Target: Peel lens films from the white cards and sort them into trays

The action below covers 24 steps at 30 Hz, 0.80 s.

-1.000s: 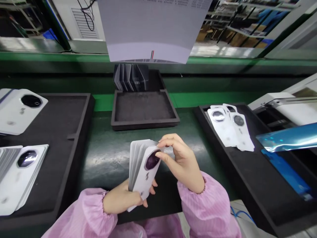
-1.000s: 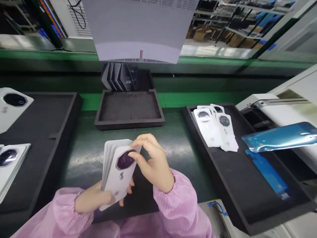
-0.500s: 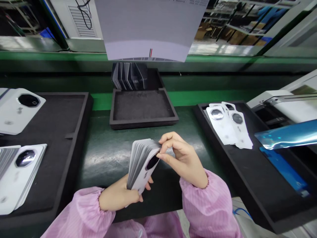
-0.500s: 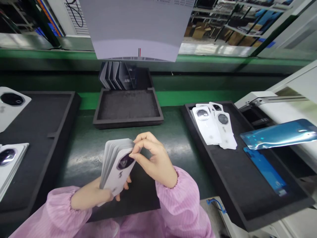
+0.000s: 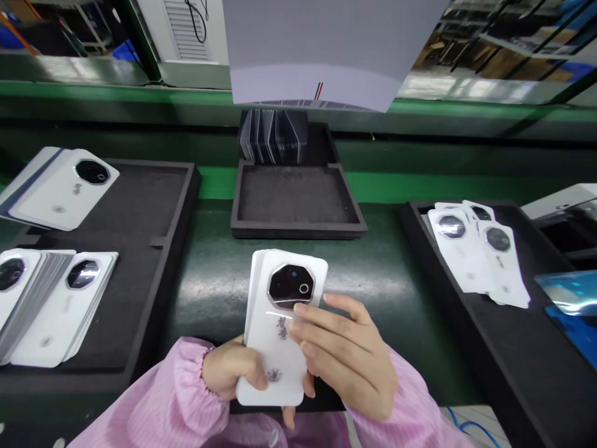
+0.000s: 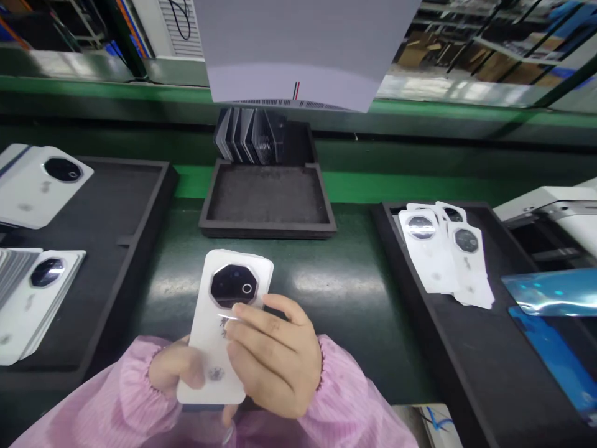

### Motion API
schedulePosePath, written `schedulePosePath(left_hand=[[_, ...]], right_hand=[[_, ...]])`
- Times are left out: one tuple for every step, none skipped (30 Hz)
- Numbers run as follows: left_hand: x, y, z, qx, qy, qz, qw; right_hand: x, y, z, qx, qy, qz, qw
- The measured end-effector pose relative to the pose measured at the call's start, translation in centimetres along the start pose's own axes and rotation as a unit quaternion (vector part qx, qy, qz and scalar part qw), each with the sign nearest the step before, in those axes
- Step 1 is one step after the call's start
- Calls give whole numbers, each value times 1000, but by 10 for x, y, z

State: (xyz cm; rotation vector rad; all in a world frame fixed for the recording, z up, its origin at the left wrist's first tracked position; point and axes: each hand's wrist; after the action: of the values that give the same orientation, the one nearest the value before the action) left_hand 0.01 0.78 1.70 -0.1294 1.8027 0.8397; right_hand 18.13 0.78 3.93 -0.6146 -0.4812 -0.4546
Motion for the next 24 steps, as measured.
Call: schedulePosePath(left_hand=[[0, 0, 0, 0, -4, -6, 1000], [1, -1, 0, 0, -7, -13, 1000], [2, -1, 0, -3, -10, -23, 1000], [4, -2, -1, -9, -13, -32, 999], [5, -3, -1, -16, -15, -38, 999], [6, -4, -2, -21, -13, -39, 999], [7, -5, -2, -20, -9, -35, 999], [8, -5, -2, -19, -8, -34, 999], [8, -5, -2, -14, -6, -32, 999], [8, -5, -2, -8, -4, -32, 999], [7, -5, -2, -5, -5, -36, 999], [7, -4, -2, -3, -9, -43, 999], [7, -4, -2, -3, -15, -49, 999], [7, -4, -2, -4, -17, -55, 998], [8, -5, -2, -5, -19, -60, 998], [8, -5, -2, -5, -17, -63, 998], [9, -6, -1, -2, -14, -67, 998], [10, -6, -1, 0, -13, -72, 997], [11, -6, -1, 1, -16, -79, 997], [12, -6, -1, 7, -23, -84, 996], [12, -6, -1, 11, -30, -89, 995], [11, -5, -1, 14, -35, -93, 995], [11, -4, 0, 15, -37, -94, 995], [9, -2, 0, 17, -36, -92, 995]], right_hand=[[2, 0, 1, -2, -5, 5, 1000], [3, -1, 2, -4, -8, 10, 1000], [3, -1, 3, -4, -11, 14, 1000], [4, -2, 3, -5, -12, 16, 1000], [4, -2, 3, -4, -15, 18, 1000], [4, -2, 3, -3, -17, 18, 1000], [4, -2, 3, -1, -20, 19, 1000], [4, -2, 3, 1, -24, 20, 1000], [4, -1, 4, 2, -28, 21, 999], [4, -1, 4, 4, -31, 23, 999], [4, -1, 4, 5, -35, 26, 999], [4, 0, 5, 7, -35, 30, 999], [4, 0, 6, 10, -36, 32, 999], [4, 1, 6, 12, -36, 33, 999], [4, 1, 6, 13, -34, 33, 999], [3, 2, 7, 13, -34, 31, 999], [3, 2, 7, 13, -33, 28, 999], [3, 2, 7, 12, -33, 25, 999], [2, 2, 7, 9, -36, 23, 999], [2, 2, 7, 6, -38, 22, 999], [2, 2, 7, 5, -40, 23, 999], [2, 2, 7, 4, -40, 25, 999], [2, 2, 6, 3, -39, 27, 999], [2, 3, 6, 3, -37, 30, 999]])
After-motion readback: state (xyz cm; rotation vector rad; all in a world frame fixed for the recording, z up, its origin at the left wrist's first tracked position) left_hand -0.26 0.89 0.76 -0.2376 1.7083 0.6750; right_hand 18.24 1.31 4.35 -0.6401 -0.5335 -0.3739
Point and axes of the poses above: each hand's wrist, its own z-axis towards the middle knuckle, its own x-axis out of the back of the hand, y = z × x, and after that the axes turned 15 degrees about -x, right-handed
